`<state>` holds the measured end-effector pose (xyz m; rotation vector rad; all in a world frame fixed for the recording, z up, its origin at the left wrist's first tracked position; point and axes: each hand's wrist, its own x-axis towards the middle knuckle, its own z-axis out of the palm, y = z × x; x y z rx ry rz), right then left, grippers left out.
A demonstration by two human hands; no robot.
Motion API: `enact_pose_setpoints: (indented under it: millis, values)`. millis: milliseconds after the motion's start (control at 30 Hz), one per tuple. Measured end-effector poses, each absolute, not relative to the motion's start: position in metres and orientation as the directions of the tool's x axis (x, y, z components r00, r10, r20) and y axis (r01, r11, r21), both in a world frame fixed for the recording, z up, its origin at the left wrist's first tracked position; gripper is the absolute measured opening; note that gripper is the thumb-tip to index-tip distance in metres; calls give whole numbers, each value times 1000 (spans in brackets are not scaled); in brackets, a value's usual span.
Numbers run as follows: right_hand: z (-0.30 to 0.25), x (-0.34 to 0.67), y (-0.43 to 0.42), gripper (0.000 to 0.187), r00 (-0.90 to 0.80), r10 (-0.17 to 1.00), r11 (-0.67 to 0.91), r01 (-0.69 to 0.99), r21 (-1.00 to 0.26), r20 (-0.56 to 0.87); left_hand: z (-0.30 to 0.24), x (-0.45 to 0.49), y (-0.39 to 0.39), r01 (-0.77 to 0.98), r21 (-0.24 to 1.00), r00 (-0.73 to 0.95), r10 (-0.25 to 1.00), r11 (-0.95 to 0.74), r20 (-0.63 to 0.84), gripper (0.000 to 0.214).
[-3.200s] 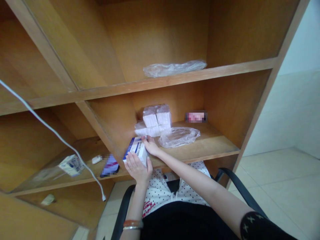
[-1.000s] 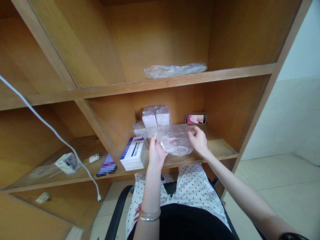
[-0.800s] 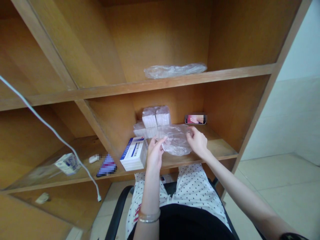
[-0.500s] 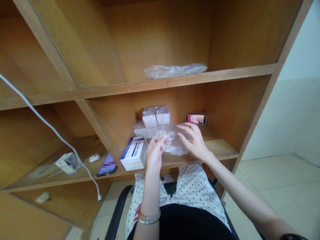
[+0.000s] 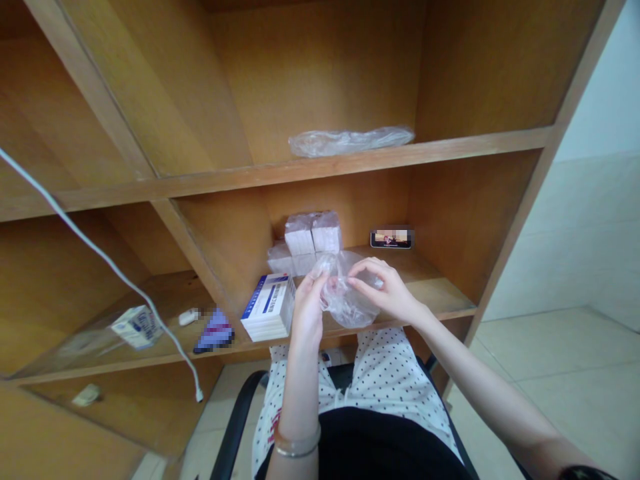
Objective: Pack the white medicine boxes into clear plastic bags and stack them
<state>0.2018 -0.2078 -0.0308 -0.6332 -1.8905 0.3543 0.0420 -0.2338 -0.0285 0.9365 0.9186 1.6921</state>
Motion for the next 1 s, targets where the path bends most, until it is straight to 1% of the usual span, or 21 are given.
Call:
enact_pose_setpoints:
  millis: [67, 167, 367, 467, 567, 633, 667, 733, 800, 900, 1000]
  values:
    - [-30, 201, -209, 10, -318, 581, 814, 248, -525, 750, -26, 42, -236, -378, 893, -234, 958, -244, 163, 26]
    - [-30, 201, -209, 9, -315, 583, 813, 224, -538, 749, -23, 42, -238, -379, 899, -197, 968, -220, 154, 35]
    - [-28, 205, -207, 8, -159, 609, 793, 153, -590, 777, -22, 37, -239, -360, 904, -150, 971, -229, 186, 39]
    - [-27, 207, -206, 9, -83, 600, 795, 172, -582, 796, -24, 32, -238, -293, 924, -211, 959, -247, 190, 39]
    - [-28, 208, -202, 10, 19, 614, 775, 178, -606, 789, -25, 26, -238, -159, 949, -300, 929, -271, 215, 36]
    - [-29, 209, -198, 12, 87, 642, 750, 135, -648, 762, -24, 21, -239, -101, 951, -343, 908, -292, 242, 35]
    - [-30, 210, -195, 12, 113, 656, 740, 98, -666, 746, -22, 19, -240, -102, 947, -361, 898, -306, 251, 35]
    - [-31, 212, -189, 15, 151, 680, 724, 13, -690, 717, -18, 15, -242, -165, 927, -394, 884, -337, 252, 33]
    - [-33, 215, -181, 18, 173, 715, 694, -63, -717, 677, -12, 9, -244, -279, 885, -413, 879, -372, 239, 28]
    - [-38, 220, -170, 23, 193, 807, 586, -151, -796, 558, -4, -2, -249, -446, 795, -452, 870, -412, 197, 20]
    - [-44, 222, -161, 28, 217, 872, 483, -230, -845, 439, 3, -14, -254, -569, 705, -483, 866, -422, 129, 20]
